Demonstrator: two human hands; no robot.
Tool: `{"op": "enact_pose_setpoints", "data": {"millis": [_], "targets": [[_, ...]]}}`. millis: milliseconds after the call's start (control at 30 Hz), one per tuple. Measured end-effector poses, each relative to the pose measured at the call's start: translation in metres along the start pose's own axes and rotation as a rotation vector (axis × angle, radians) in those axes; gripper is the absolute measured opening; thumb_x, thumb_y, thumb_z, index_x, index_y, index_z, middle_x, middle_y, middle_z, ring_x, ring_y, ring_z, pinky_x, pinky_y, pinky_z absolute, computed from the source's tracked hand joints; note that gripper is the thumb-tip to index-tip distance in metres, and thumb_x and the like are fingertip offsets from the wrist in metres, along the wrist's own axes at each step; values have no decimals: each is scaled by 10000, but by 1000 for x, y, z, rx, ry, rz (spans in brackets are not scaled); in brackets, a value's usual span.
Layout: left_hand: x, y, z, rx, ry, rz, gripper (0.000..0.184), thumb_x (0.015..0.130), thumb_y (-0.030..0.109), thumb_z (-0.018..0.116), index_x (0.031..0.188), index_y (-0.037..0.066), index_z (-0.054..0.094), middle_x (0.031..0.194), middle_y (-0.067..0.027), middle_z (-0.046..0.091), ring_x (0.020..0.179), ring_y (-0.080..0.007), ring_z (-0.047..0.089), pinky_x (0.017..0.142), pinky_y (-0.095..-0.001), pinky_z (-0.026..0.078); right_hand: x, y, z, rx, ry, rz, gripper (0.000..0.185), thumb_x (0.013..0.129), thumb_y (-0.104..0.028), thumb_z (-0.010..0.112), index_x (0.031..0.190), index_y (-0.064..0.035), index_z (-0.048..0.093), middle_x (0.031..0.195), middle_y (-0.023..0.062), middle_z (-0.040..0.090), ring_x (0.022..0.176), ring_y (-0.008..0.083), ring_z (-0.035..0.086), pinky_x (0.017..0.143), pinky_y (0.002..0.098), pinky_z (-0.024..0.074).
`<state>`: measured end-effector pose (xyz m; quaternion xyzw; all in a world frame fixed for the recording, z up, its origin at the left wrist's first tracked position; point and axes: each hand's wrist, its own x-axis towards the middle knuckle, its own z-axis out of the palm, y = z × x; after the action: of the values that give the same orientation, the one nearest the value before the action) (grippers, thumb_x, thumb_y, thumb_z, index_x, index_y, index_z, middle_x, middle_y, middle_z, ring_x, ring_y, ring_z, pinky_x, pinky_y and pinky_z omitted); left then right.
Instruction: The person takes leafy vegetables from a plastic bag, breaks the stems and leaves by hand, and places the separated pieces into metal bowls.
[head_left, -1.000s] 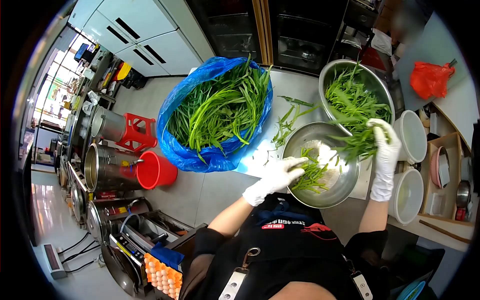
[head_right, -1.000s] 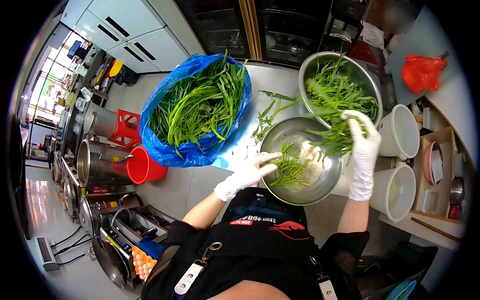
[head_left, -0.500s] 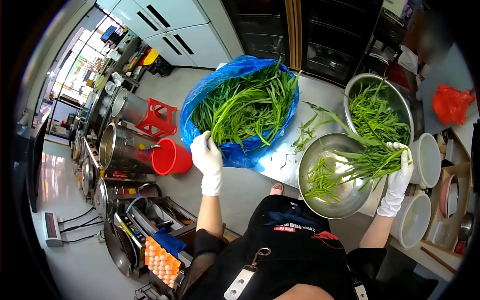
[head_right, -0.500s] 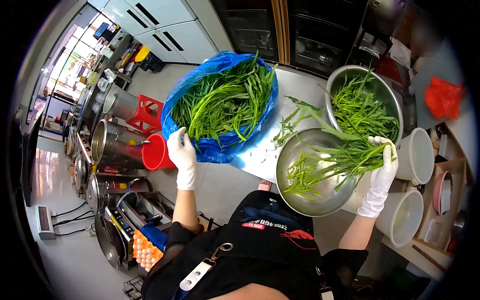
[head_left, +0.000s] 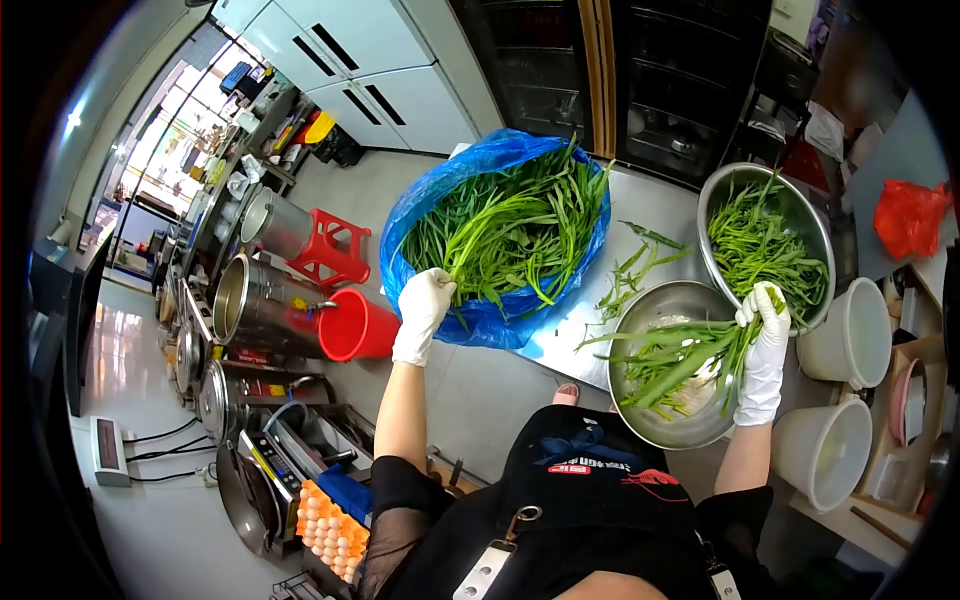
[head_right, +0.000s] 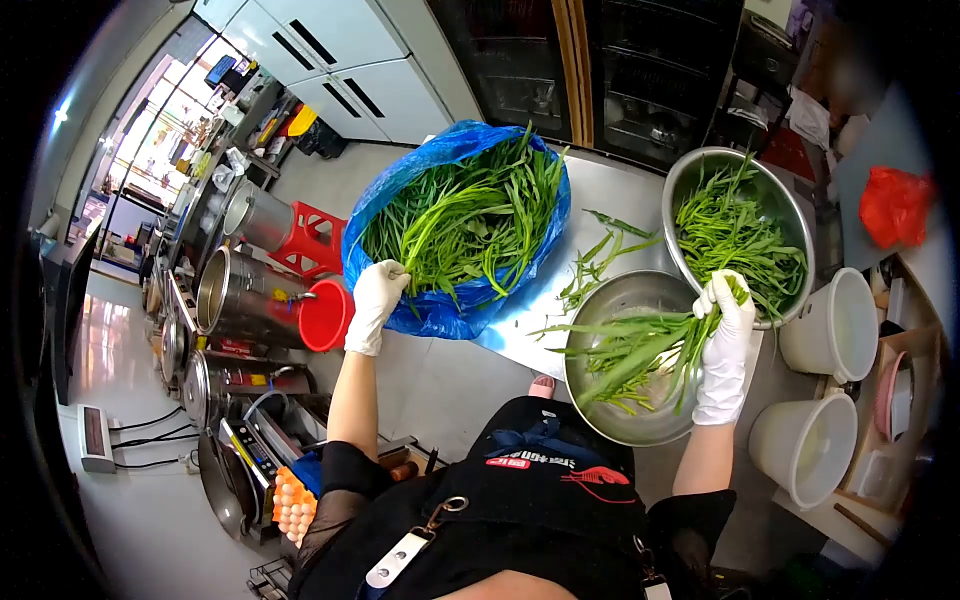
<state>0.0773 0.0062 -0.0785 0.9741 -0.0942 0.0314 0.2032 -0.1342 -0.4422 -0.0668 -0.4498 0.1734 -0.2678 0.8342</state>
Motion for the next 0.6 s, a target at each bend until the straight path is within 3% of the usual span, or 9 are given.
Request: {"op": "enact_pose_setpoints", "data": {"millis": [100, 167, 233, 333, 600], "targets": [[8, -3, -7, -361, -48, -136, 152, 802, 141, 676, 861, 2, 690, 745, -98, 693, 708, -182, 665, 663, -278, 504, -1, 2, -3, -6, 87, 90, 72, 917, -126, 626, 931, -67, 588, 685, -30, 467, 548, 71, 423, 497, 224, 358], [10, 8, -31, -696, -101, -145, 148, 829, 129, 665, 858, -16, 676, 736, -7, 650, 677, -72, 568, 640, -214, 442, -1, 1, -6, 12, 101, 140, 82, 918, -137, 626, 923, -63, 591, 682, -30, 467, 558, 70, 432, 501, 223, 359], [3, 30, -64, -889, -117, -163, 121, 824, 116, 671, 850, -3, 678, 726, 5, 634, 632, -49, 521, 594, -192, 393, -5, -1, -3, -6, 104, 127, 111, 930, -156, 613, 929, -49, 582, 693, -15, 496, 578, 81, 460, 527, 231, 396], [-2, 23, -79, -1006, -25, -95, 131, 835, 128, 672, 874, 3, 688, 728, 16, 616, 592, -37, 461, 566, -174, 346, -9, -2, 3, -51, 116, 97, 123, 942, -164, 598, 938, -44, 571, 707, 4, 527, 600, 101, 495, 561, 248, 442], [-26, 4, -60, -1086, -142, -211, 226, 881, 153, 635, 981, -46, 675, 735, -4, 600, 600, -58, 480, 572, -194, 363, -8, 2, 24, -269, 78, 29, 94, 876, -105, 666, 855, -51, 593, 611, -16, 505, 484, 87, 459, 481, 237, 402]]}}
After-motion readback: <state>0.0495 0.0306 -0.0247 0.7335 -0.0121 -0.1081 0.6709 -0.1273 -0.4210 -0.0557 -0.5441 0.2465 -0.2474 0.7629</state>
